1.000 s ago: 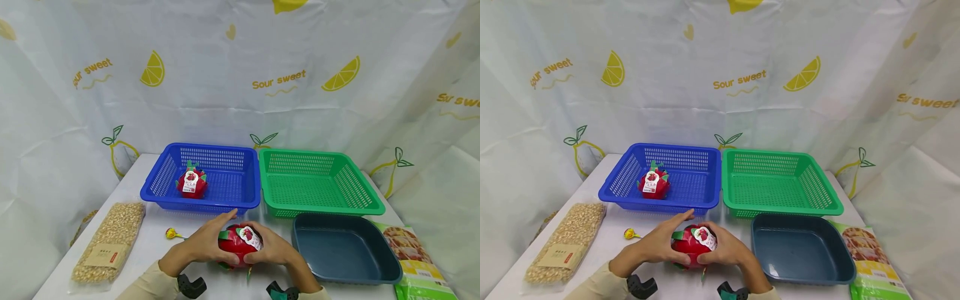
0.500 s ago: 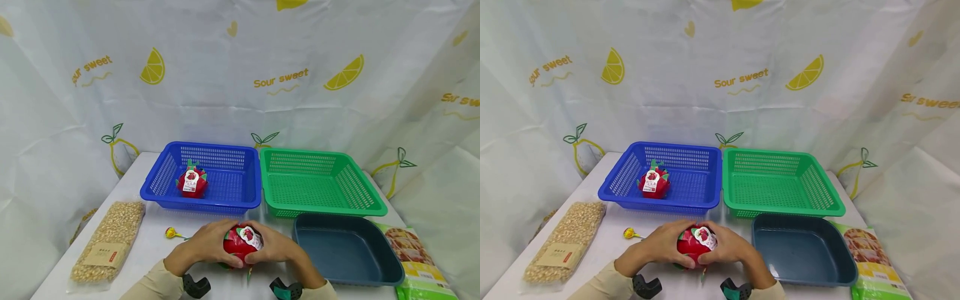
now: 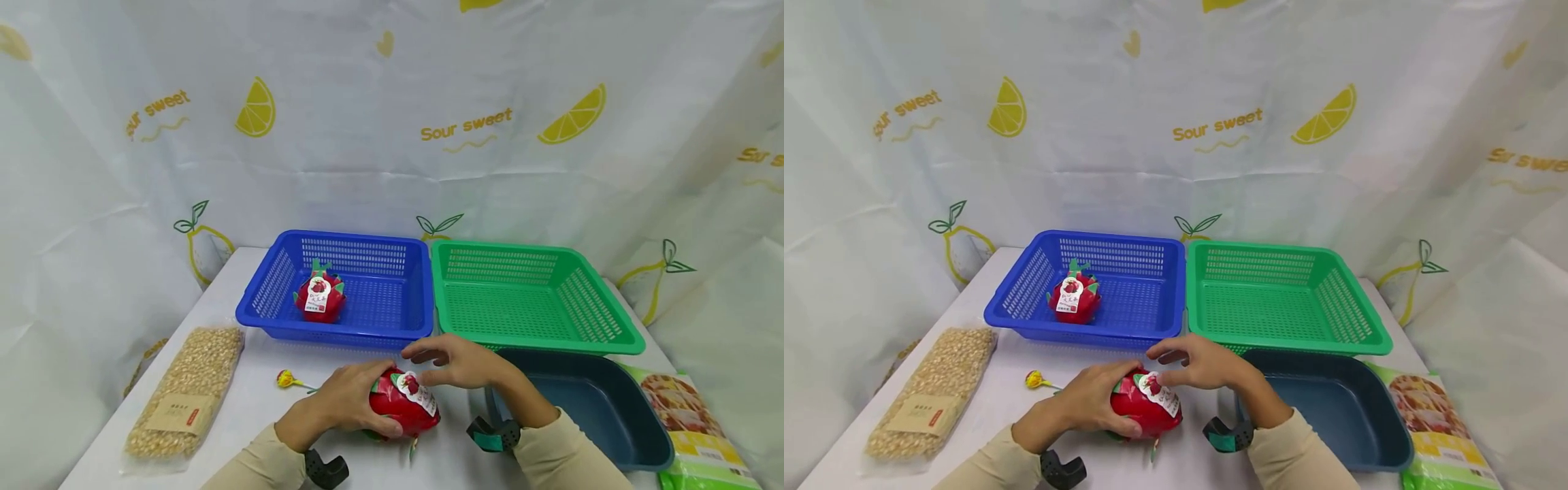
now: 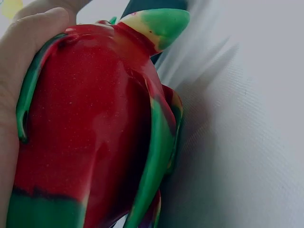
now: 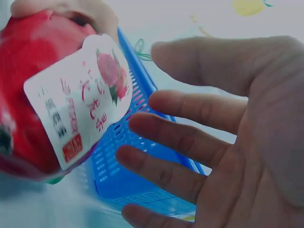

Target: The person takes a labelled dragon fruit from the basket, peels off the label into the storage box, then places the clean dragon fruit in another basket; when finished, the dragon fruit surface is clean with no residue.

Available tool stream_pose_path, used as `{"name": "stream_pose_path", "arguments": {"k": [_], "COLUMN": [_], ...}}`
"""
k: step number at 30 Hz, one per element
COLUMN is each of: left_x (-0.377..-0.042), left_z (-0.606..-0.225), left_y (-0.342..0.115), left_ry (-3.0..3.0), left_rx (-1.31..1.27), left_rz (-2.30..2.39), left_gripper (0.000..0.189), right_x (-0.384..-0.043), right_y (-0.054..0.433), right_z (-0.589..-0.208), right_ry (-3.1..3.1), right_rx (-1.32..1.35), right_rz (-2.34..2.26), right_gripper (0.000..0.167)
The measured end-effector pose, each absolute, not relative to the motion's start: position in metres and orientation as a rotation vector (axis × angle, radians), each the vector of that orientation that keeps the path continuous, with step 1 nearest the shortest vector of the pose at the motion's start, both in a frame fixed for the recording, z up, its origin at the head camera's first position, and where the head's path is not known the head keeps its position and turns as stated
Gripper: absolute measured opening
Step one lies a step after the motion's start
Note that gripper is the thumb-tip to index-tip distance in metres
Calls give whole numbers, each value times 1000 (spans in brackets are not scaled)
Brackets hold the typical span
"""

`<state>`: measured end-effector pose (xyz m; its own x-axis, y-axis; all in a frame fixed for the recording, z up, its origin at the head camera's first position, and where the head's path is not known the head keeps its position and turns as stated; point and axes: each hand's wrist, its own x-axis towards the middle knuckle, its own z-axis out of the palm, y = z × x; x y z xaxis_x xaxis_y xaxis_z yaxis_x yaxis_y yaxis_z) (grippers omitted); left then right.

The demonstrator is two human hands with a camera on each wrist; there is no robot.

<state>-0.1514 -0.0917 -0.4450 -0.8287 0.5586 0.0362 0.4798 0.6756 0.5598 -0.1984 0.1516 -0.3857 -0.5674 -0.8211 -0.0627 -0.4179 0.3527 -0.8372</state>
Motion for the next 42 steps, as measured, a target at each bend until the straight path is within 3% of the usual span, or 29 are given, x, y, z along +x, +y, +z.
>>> {"name": "stream_pose_path", "arguments": {"k": [21,34,42], "left_x": [-154,-156,-156], "left_z": [-444,-443,-443], "left_y": [-93,-92,-91], "left_ry": [2694,2702,2717], "left_rx": [873,863,854], "left_rz": [885,860,838], "left_gripper": [92,90,92], "right_x": [-218,-209,-202], "right_y": [137,146,167], "right_z": [-386,-388,-391], "right_ry": [2046,2146,2102], "right_rx": [-1191,-1314,-1480], "right_rz": [-1053,-1100,-1260], "right_gripper": [5,16,11]}}
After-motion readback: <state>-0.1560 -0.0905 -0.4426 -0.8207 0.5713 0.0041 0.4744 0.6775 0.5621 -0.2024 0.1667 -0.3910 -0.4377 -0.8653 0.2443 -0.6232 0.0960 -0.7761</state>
